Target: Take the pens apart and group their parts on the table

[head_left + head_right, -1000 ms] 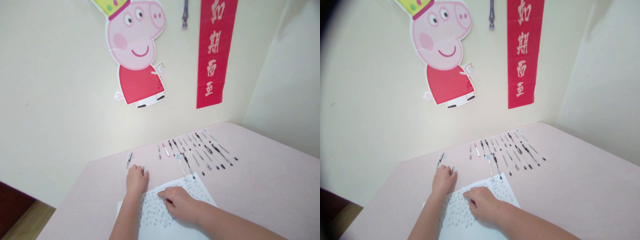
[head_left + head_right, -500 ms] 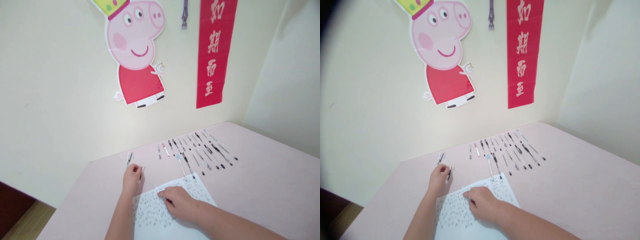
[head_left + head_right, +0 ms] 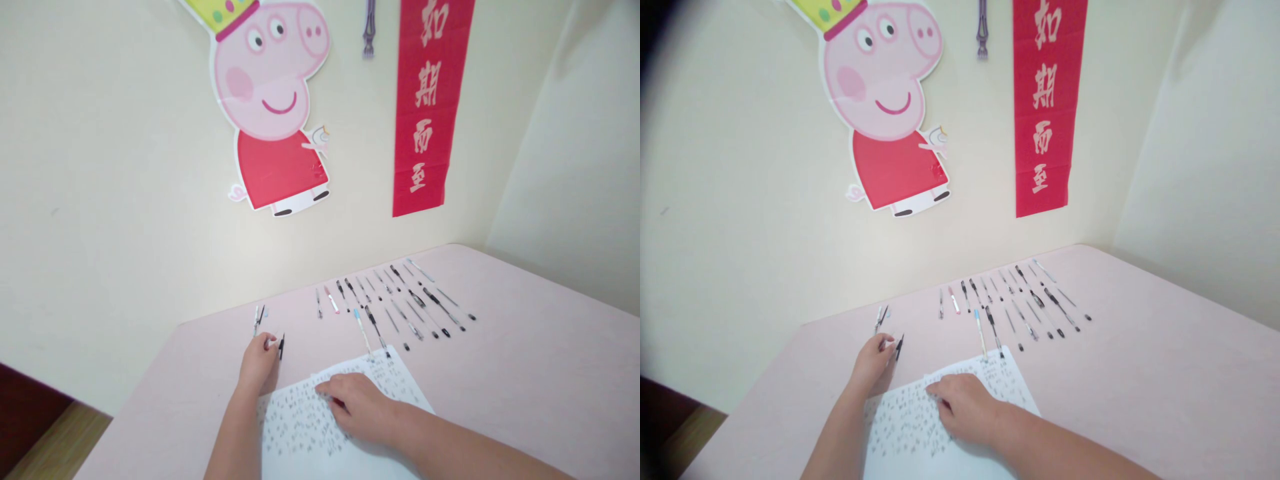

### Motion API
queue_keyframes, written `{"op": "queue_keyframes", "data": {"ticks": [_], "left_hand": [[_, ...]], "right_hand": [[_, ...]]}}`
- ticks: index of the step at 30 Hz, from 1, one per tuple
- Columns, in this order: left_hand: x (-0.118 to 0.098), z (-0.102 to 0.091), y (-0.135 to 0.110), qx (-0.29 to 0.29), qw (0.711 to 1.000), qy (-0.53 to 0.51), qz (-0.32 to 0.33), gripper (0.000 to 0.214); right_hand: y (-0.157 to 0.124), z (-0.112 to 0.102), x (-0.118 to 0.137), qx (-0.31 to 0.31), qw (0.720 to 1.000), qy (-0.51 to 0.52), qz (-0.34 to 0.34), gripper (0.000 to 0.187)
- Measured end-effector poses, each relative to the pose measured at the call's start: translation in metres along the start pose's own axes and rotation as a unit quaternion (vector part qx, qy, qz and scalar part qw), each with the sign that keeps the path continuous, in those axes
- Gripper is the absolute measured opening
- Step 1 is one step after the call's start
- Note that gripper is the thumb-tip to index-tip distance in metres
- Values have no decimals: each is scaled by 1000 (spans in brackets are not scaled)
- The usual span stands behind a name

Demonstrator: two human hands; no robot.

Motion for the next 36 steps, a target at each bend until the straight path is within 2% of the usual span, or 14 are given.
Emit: {"op": "queue_keyframes", "data": {"ticks": [9,16,21,24,27,29,32,34,36], "left_hand": [[4,5,1,4,997,48,68,23],[8,8,1,-8,997,34,63,20],[-4,-2,0,-54,993,-83,64,20],[-24,-11,-5,-16,971,-222,83,23],[-48,-10,-14,86,932,-331,122,26],[-61,-5,-22,155,906,-367,143,29],[-75,6,-32,244,875,-393,140,32],[-80,10,-37,279,859,-406,141,32],[-83,11,-39,290,847,-418,151,31]], "right_hand": [[0,1,0,-5,1000,2,0,42],[0,-1,1,-2,1000,1,7,42],[1,2,-2,-15,999,36,18,41],[7,5,-12,-78,989,117,37,38],[15,6,-24,-140,951,261,84,31],[20,5,-29,-164,906,370,121,27],[23,1,-31,-205,836,487,146,29],[24,-1,-30,-228,809,522,144,32],[25,-2,-29,-240,797,535,144,33]]}}
Point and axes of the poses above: each hand's wrist, its own y-axis towards the middle knuckle, its own z-axis out of the palm, x = y × z, the point moved 1 cm from there along y, towards the middle knuckle, and after that the axes turned 12 degrees about y, right-handed, at the moved point
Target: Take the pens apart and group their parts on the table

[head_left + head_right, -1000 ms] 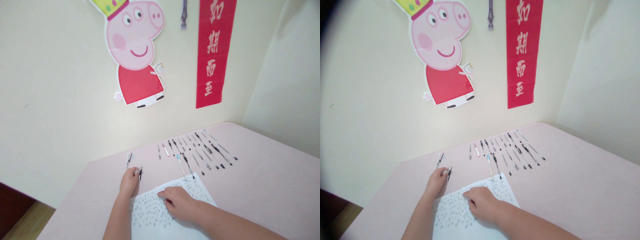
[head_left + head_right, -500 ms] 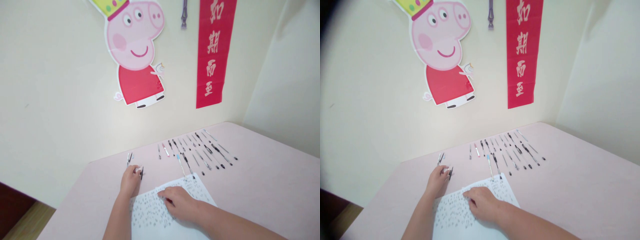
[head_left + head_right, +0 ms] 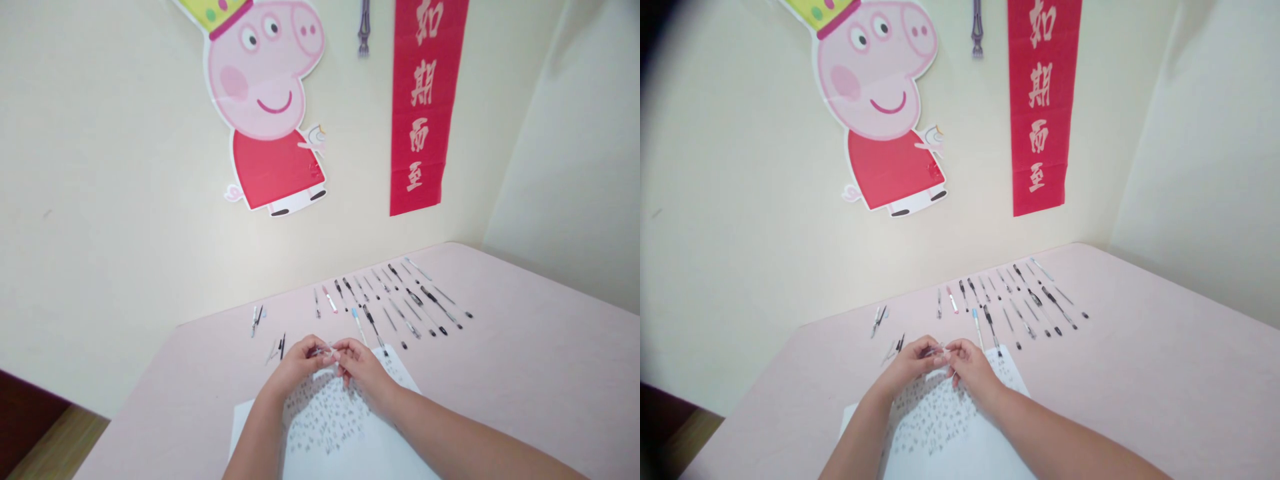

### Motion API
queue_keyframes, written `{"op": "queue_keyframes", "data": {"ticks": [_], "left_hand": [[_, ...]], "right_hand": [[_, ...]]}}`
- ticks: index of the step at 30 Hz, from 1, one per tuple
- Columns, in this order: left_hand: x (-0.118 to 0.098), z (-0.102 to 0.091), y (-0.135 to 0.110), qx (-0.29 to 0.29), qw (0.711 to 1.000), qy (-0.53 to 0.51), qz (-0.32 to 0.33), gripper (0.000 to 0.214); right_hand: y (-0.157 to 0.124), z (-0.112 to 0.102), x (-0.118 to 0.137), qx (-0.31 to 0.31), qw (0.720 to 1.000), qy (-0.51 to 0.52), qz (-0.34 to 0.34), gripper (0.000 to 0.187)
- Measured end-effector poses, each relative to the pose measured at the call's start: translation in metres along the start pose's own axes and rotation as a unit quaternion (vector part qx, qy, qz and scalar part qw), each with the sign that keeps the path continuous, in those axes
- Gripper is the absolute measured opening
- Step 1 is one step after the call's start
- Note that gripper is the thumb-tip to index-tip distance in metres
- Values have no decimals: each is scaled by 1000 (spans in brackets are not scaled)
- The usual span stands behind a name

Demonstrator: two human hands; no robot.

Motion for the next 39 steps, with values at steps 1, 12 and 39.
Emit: {"op": "queue_keyframes", "data": {"ticks": [1,12,39], "left_hand": [[-1,1,0,4,1000,-6,6,30],[-5,5,1,32,999,-8,28,29],[-6,6,-1,-5,997,61,49,26]], "right_hand": [[0,0,0,-4,1000,4,0,34],[-2,3,7,0,1000,-5,28,25],[-5,-5,13,-53,969,-188,-155,14]]}}
Point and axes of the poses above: each hand's wrist, its own y-axis towards the middle knuckle, its own z-axis out of the palm, x = y × z, the point moved 1 cm from there along y, towards the middle knuckle, and after that the axes turned 12 degrees about y, right-handed, at the moved point
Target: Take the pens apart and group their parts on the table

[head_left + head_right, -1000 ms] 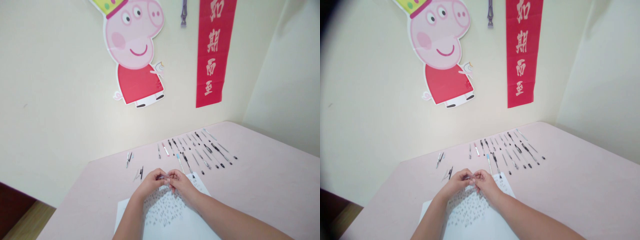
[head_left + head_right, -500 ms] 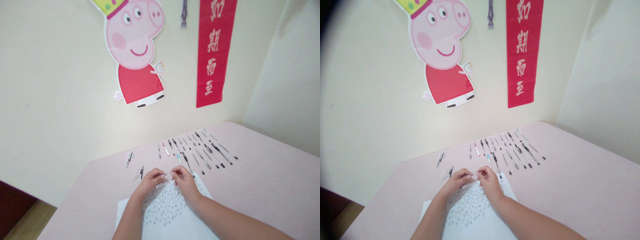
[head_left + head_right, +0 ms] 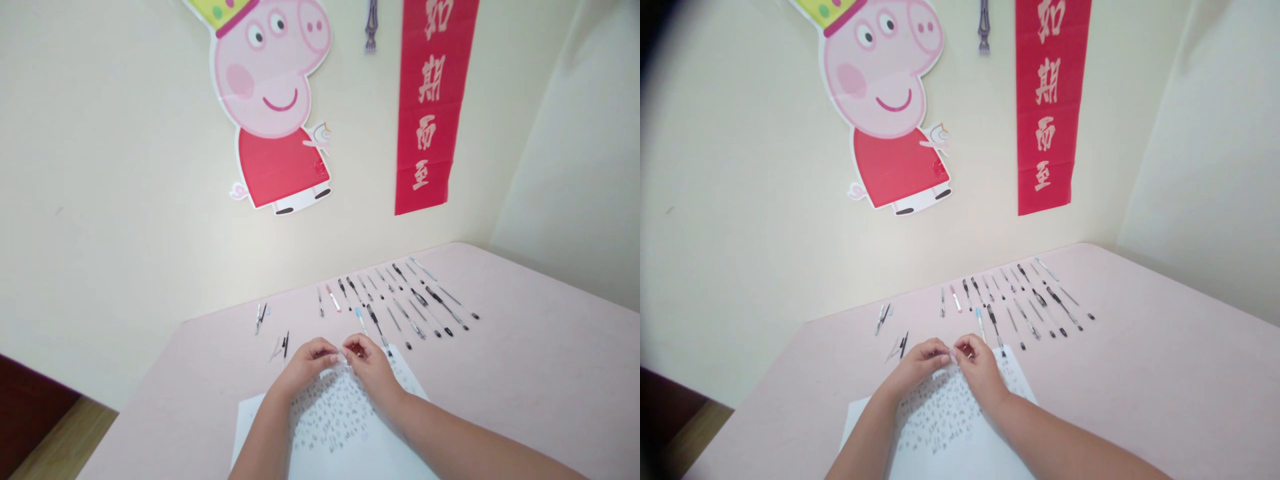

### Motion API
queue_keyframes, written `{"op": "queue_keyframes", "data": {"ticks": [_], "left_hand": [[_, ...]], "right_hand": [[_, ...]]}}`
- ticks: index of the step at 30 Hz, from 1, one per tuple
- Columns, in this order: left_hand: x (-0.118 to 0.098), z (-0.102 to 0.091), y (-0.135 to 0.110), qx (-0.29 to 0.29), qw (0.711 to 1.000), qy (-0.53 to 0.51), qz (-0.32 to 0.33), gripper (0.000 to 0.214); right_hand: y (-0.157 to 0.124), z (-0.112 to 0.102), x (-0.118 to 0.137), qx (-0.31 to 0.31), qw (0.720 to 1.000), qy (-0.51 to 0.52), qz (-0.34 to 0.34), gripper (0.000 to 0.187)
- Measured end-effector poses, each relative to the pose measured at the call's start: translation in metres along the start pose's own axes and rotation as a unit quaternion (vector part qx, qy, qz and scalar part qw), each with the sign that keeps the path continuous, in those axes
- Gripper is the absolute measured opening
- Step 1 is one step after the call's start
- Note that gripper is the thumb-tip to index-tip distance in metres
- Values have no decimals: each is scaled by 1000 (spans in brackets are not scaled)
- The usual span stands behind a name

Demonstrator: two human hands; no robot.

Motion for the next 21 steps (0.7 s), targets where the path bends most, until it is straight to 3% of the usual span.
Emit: {"op": "queue_keyframes", "data": {"ticks": [16,18,21], "left_hand": [[-1,4,0,17,996,-80,-28,28],[2,-1,1,-12,997,-62,-37,26],[10,-19,1,-115,991,51,-47,16]], "right_hand": [[-4,2,7,34,999,4,-10,19],[-5,2,6,33,999,8,-6,20],[-5,2,4,31,999,8,1,22]]}}
Point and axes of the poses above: each hand's wrist, its own y-axis towards the middle knuckle, its own z-axis out of the palm, x = y × z, the point moved 1 cm from there along y, towards the middle knuckle, and after that the axes turned 12 degrees about y, right-handed, at the moved point
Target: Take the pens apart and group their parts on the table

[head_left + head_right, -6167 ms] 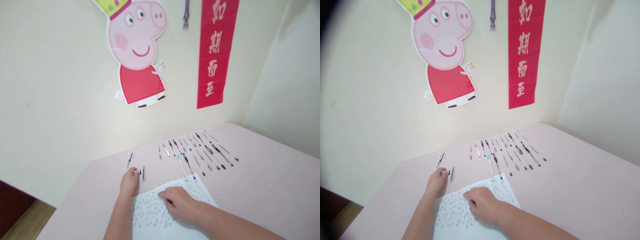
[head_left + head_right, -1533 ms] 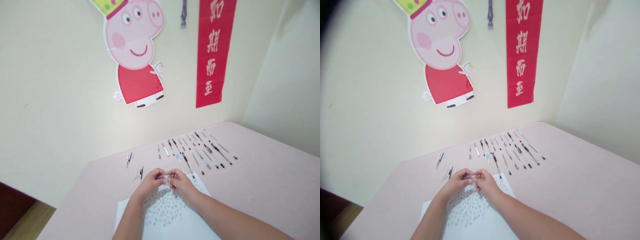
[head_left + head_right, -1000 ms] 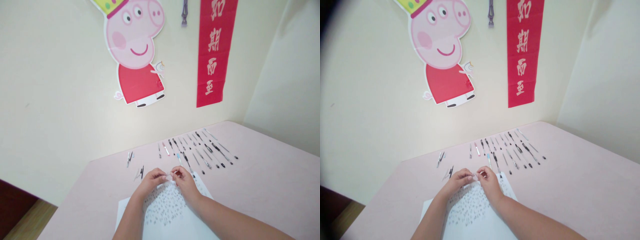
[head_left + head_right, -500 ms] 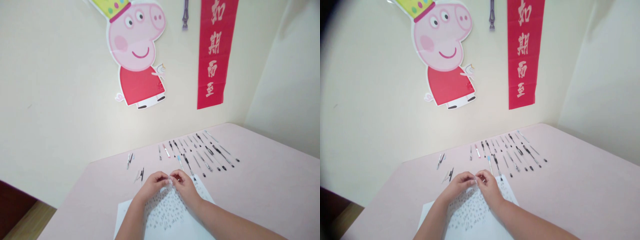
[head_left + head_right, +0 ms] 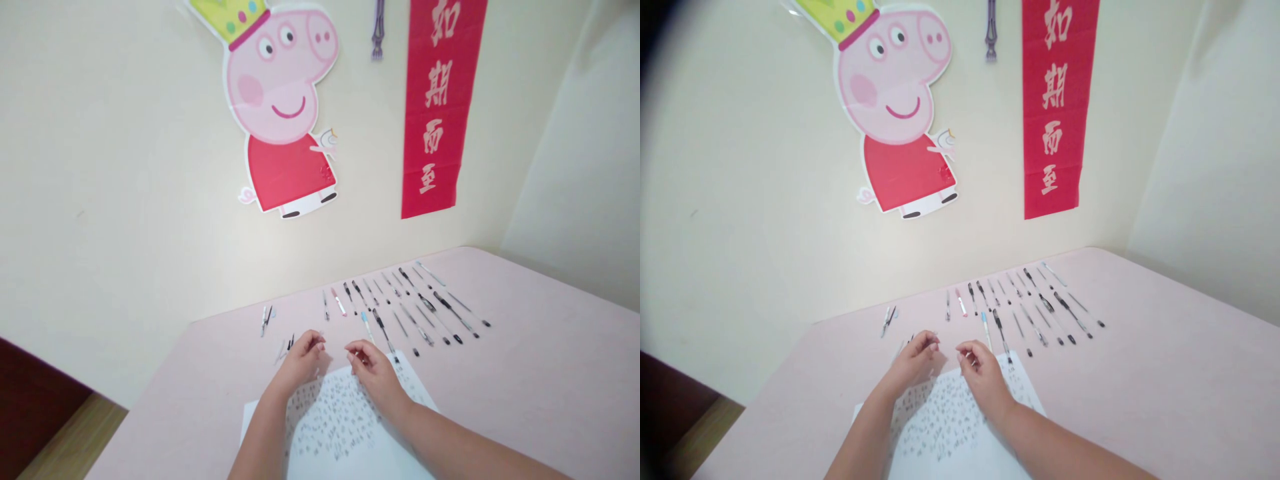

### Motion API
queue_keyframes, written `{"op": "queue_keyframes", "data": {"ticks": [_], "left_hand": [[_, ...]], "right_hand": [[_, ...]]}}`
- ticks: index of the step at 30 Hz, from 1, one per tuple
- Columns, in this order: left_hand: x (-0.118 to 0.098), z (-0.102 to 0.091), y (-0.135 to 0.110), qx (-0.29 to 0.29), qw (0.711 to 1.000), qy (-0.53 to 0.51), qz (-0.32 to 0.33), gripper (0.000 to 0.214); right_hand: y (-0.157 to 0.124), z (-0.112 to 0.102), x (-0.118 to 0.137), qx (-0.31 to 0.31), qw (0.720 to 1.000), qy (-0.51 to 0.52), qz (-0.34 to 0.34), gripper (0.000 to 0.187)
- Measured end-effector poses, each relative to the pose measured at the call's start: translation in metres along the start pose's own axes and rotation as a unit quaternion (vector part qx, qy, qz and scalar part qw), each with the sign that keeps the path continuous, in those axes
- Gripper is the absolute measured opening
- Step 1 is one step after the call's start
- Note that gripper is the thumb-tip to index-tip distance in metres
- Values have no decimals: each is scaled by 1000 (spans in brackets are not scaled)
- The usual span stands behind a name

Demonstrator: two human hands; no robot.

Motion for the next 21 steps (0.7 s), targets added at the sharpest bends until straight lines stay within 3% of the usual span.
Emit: {"op": "queue_keyframes", "data": {"ticks": [3,7,12,21], "left_hand": [[14,-20,3,-100,982,163,-16,6],[31,-37,1,-156,933,318,-64,8],[34,-37,-4,-171,881,426,-111,14],[28,-34,-6,-142,849,496,-117,12]], "right_hand": [[1,0,-2,0,1000,-1,13,23],[1,0,-4,-4,1000,1,17,24],[-1,1,-4,2,998,27,55,29],[-1,2,-5,5,997,45,61,34]]}}
Point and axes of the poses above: each hand's wrist, its own y-axis towards the middle knuckle, its own z-axis out of the palm, x = y × z, the point moved 1 cm from there along y, towards the middle knuckle, and after that the axes turned 12 degrees about y, right-handed, at the moved point
